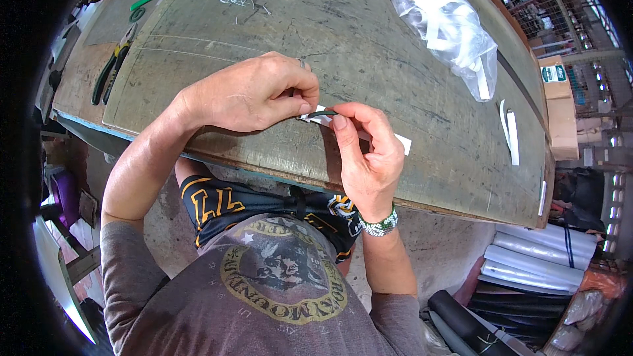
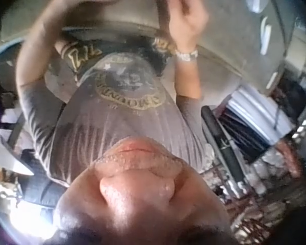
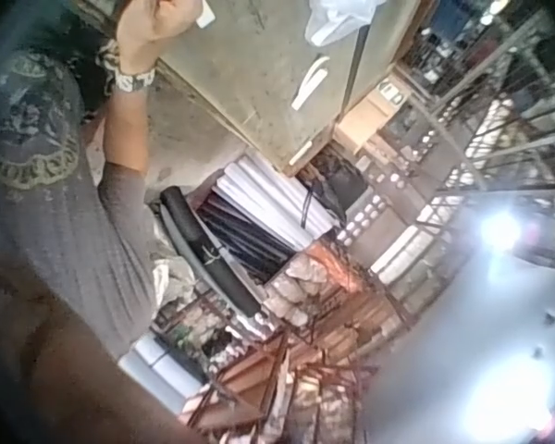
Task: The recorder is assembling small leather or fabric straps by attaching metal clips and small rubber loops.
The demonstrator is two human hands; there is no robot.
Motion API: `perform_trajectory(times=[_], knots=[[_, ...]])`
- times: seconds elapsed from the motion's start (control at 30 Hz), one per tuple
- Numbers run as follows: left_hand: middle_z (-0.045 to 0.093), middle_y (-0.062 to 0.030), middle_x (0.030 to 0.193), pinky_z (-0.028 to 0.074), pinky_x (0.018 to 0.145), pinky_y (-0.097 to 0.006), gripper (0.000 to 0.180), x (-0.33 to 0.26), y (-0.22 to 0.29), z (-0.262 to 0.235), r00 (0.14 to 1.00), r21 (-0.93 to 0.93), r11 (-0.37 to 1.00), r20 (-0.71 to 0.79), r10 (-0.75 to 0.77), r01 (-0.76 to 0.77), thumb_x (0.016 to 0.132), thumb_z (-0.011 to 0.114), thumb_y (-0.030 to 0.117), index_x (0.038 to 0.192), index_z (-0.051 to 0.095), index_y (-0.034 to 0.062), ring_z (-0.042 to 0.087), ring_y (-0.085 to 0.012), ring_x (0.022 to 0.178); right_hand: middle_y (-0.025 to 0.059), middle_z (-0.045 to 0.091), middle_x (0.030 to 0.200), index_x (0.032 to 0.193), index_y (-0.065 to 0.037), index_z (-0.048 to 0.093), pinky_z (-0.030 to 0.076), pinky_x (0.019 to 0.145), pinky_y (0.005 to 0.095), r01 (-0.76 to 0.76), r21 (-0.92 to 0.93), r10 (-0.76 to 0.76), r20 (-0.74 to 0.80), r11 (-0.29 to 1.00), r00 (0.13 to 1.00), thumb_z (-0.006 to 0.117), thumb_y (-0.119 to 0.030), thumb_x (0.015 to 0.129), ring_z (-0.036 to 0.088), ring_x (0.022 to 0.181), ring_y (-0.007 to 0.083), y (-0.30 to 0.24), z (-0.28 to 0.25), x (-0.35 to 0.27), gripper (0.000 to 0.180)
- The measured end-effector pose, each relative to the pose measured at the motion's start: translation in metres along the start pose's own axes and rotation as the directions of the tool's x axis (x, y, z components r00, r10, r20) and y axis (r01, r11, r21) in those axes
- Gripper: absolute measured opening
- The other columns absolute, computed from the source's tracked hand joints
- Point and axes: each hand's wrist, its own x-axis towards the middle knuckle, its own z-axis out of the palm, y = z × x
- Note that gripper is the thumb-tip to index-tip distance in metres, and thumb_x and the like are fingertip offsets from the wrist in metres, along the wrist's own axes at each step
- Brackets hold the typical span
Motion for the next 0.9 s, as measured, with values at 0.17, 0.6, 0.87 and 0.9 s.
perform_trajectory(times=[0.17,0.6,0.87,0.9], knots=[[0.064,-0.0185,0.083,0.049,0.074,-0.042,0.013,-0.002,0.0,0.002,1.0,0.004,1.0,-0.01,0.009,-0.009,0.086,0.062,0.01,0.089,0.063,-0.0028,0.063,-0.0341,0.082,0.0061,0.069,0.096,0.105,0.002,0.067,0.051,0.075,0.0228,-0.001,-0.004,0.001,-0.015,1.0,1.0,0.065,-0.006,0.095,0.066,0.085,0.011,0.001,0.002,-0.001,0.013],[0.064,-0.0191,0.083,0.049,0.072,-0.042,0.013,0.001,-0.001,-0.004,1.0,0.008,1.0,0.002,0.003,-0.003,0.087,0.062,0.009,0.09,0.063,-0.0029,0.063,-0.0339,0.08,0.0061,0.069,0.097,0.106,0.002,0.066,0.051,0.076,0.0227,0.027,-0.031,-0.027,0.011,0.999,1.0,0.065,-0.004,0.095,0.066,0.086,0.0112,-0.001,0.004,0.005,0.013],[0.062,-0.0082,0.077,0.047,0.068,-0.03,0.014,-0.009,-0.012,-0.024,0.904,0.031,0.99,-0.412,-0.115,0.141,0.088,0.059,0.009,0.094,0.062,-0.0034,0.056,-0.0133,0.074,0.0122,0.069,0.103,0.112,0.003,0.06,0.055,0.081,0.0264,-0.006,0.247,0.025,-0.075,0.969,0.997,0.06,-0.001,0.097,0.068,0.088,0.0146,0.006,-0.005,0.0,0.015],[0.064,-0.0106,0.083,0.048,0.071,-0.031,0.017,-0.012,-0.014,-0.032,0.856,0.101,0.965,-0.491,-0.162,0.24,0.088,0.059,0.01,0.099,0.063,-0.0022,0.058,-0.0159,0.077,0.0125,0.069,0.103,0.113,0.003,0.06,0.055,0.081,0.027,0.002,0.267,0.02,-0.082,0.964,0.996,0.06,-0.001,0.097,0.068,0.088,0.0147,0.006,-0.006,-0.002,0.016]])
